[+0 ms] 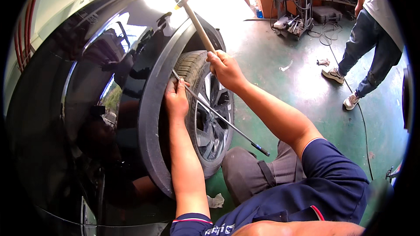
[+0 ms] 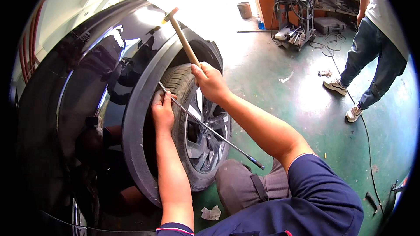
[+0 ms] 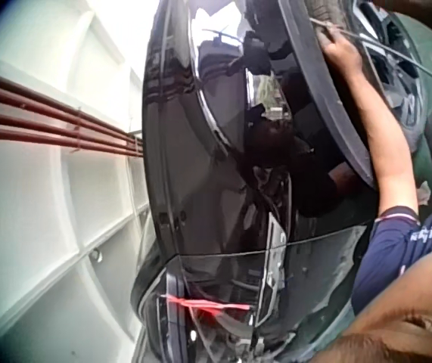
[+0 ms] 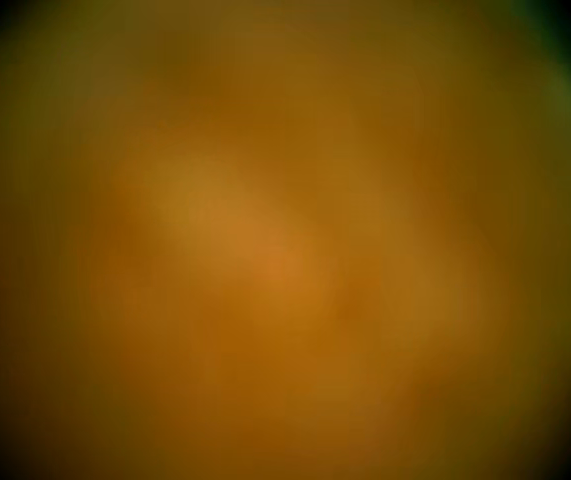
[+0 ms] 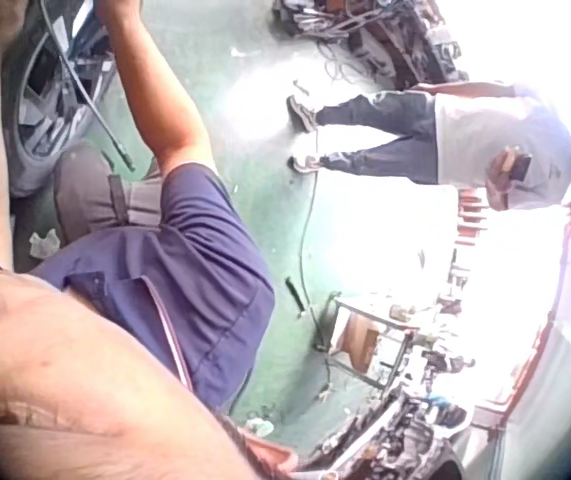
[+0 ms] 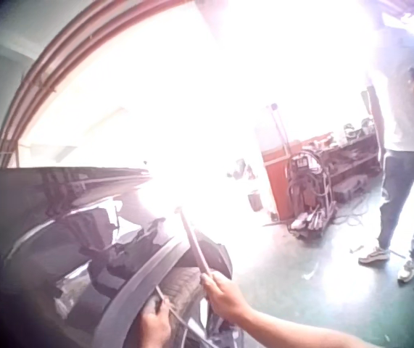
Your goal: The person uses a metal rod and a hammer to adjust the wheel arch of a black car. They repeatedly tap the rod against the arch to align or secure it.
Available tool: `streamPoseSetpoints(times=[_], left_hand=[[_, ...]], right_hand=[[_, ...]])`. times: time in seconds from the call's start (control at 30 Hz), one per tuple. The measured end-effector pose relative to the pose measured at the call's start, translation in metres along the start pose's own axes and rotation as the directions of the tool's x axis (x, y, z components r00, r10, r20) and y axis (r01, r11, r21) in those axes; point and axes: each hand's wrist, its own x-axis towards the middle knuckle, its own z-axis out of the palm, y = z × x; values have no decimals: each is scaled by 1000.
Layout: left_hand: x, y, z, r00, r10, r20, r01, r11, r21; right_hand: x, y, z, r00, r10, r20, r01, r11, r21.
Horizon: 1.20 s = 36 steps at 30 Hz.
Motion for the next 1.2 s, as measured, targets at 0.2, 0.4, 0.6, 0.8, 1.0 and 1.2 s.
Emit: streamPoseSetpoints(times=[0.2,0.4,0.6,0.8,1.0,1.2], left_hand=[[0,3,1,1000,18,8,-18,999,-38],[1,1,0,1000,30,5,-30,1000,8],[0,0,1,999,34,-6,-34,999,41],[1,-1,1,1000,11,-4,-11,999,-43],[0,1,1,1000,5,-1,-5,998,-66],[1,0,1,1000,19,0,-19,999,-36]], right_hand=[[-2,3,14,992,-116,-56,114,993,-35],[-1,6,21,988,-135,-77,128,987,-92],[-1,17,24,986,-116,-122,113,993,-27],[-2,17,24,981,-127,-149,123,992,-40],[-2,22,23,981,-114,-155,104,992,-70],[1,28,27,982,-117,-146,113,993,-36]])
